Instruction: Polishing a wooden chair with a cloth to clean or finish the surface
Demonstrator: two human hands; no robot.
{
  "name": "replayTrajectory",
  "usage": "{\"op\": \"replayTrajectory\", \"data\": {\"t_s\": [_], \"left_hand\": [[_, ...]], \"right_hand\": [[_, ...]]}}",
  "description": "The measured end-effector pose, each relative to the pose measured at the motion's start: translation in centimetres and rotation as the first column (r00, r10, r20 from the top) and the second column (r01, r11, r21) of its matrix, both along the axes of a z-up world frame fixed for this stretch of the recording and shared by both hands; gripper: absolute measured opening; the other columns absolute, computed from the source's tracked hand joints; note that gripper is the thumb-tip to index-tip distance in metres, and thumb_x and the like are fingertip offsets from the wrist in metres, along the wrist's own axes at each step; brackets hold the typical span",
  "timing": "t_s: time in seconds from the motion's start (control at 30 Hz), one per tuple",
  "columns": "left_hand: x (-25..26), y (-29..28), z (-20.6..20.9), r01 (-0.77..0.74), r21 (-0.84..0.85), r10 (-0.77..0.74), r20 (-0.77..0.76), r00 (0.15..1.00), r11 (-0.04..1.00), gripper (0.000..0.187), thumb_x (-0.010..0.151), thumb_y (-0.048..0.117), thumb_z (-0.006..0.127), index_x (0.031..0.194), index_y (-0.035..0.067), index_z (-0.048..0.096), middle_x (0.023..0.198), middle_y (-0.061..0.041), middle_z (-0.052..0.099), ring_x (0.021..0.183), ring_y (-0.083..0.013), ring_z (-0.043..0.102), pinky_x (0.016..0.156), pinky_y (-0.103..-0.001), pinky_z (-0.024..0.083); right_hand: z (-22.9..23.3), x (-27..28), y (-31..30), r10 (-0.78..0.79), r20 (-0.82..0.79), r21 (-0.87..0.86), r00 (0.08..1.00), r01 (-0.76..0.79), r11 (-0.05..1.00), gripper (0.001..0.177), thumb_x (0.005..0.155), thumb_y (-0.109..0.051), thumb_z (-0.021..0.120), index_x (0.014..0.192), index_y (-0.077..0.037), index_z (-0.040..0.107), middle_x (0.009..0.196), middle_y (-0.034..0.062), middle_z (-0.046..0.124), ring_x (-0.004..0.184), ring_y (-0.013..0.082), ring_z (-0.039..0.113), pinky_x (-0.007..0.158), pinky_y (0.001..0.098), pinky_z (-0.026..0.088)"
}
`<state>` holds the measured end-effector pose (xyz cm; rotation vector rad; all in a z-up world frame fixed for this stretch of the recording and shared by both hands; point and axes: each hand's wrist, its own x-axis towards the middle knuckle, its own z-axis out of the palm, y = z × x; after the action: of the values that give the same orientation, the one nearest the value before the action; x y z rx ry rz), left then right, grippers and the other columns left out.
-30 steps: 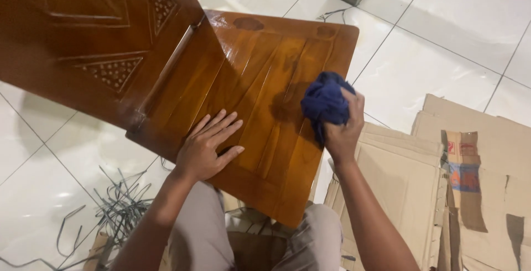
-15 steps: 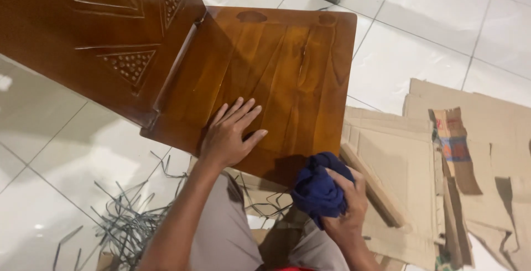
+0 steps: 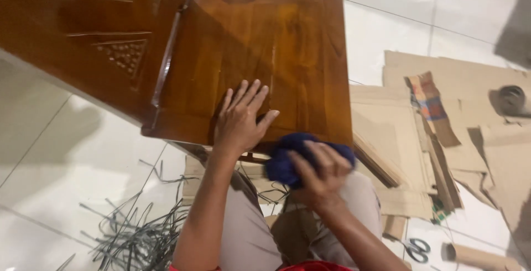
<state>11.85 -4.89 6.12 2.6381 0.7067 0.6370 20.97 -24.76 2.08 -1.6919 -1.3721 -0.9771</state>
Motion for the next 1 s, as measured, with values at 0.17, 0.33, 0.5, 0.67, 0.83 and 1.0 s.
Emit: {"op": "replayTrajectory", "data": {"t_s": [0.17, 0.33, 0.5, 0.67, 0.83, 1.0], "left_hand": [[-0.2, 0.3, -0.4, 0.021, 0.015, -0.021, -0.027, 0.999, 1.000, 0.063, 0.098, 0.052, 0.059, 0.144, 0.010, 0.060, 0.150, -0.018, 0.055, 0.142, -0.0410, 0.046, 0.118, -0.062, 0.029], [-0.3, 0.3, -0.1, 0.019, -0.051, -0.022, -0.066, 0.998, 0.999, 0.062, 0.101, 0.053, 0.054, 0.148, 0.013, 0.056, 0.155, -0.017, 0.050, 0.147, -0.0405, 0.041, 0.120, -0.062, 0.023], [-0.4, 0.0, -0.2, 0.039, -0.046, -0.041, -0.059, 0.997, 0.998, 0.060, 0.102, 0.052, 0.052, 0.147, 0.012, 0.057, 0.155, -0.018, 0.049, 0.146, -0.0426, 0.040, 0.119, -0.064, 0.023], [-0.3, 0.3, -0.3, 0.048, -0.010, -0.048, -0.059, 0.997, 0.999, 0.060, 0.101, 0.053, 0.053, 0.146, 0.013, 0.058, 0.156, -0.017, 0.049, 0.147, -0.0425, 0.040, 0.119, -0.065, 0.024], [-0.3, 0.4, -0.6, 0.053, -0.015, -0.054, -0.081, 0.995, 0.998, 0.062, 0.100, 0.055, 0.052, 0.147, 0.015, 0.057, 0.157, -0.016, 0.048, 0.147, -0.0434, 0.039, 0.119, -0.067, 0.024], [-0.2, -0.1, -0.7, 0.023, 0.023, -0.024, 0.027, 0.999, 0.999, 0.057, 0.097, 0.049, 0.059, 0.142, 0.014, 0.060, 0.157, -0.008, 0.048, 0.146, -0.0366, 0.039, 0.119, -0.058, 0.025]], "right_hand": [[-1.0, -1.2, 0.1, 0.124, 0.044, -0.077, 0.991, -0.120, 0.990, 0.026, 0.105, -0.034, 0.049, 0.104, -0.035, 0.076, 0.129, 0.0027, 0.068, 0.119, 0.0270, 0.061, 0.095, 0.0388, 0.041], [-0.5, 2.9, -4.8, 0.096, 0.024, -0.132, 0.995, -0.092, 0.987, 0.029, 0.095, -0.047, 0.063, 0.112, -0.028, 0.076, 0.135, 0.0098, 0.063, 0.121, 0.0334, 0.056, 0.101, 0.0442, 0.043], [0.7, 1.0, -4.4, -0.065, 0.017, -0.064, 0.998, 0.066, 0.996, 0.027, 0.087, -0.021, 0.071, 0.113, -0.024, 0.074, 0.127, 0.0111, 0.063, 0.113, 0.0353, 0.060, 0.100, 0.0479, 0.044], [-0.2, -3.5, 0.0, -0.021, 0.003, -0.104, 1.000, 0.021, 0.994, 0.028, 0.081, -0.019, 0.070, 0.106, -0.030, 0.075, 0.126, 0.0054, 0.065, 0.116, 0.0312, 0.059, 0.097, 0.0453, 0.044], [-2.4, -4.0, -0.3, 0.079, -0.054, -0.176, 0.995, -0.087, 0.981, 0.045, 0.070, -0.013, 0.070, 0.111, -0.033, 0.075, 0.136, 0.0032, 0.063, 0.123, 0.0292, 0.056, 0.097, 0.0422, 0.040], [-6.5, -1.5, -6.5, -0.080, -0.226, -0.483, 0.971, -0.040, 0.875, 0.062, 0.065, -0.026, 0.089, 0.123, -0.028, 0.069, 0.137, 0.0034, 0.059, 0.122, 0.0317, 0.053, 0.106, 0.0493, 0.043]]}}
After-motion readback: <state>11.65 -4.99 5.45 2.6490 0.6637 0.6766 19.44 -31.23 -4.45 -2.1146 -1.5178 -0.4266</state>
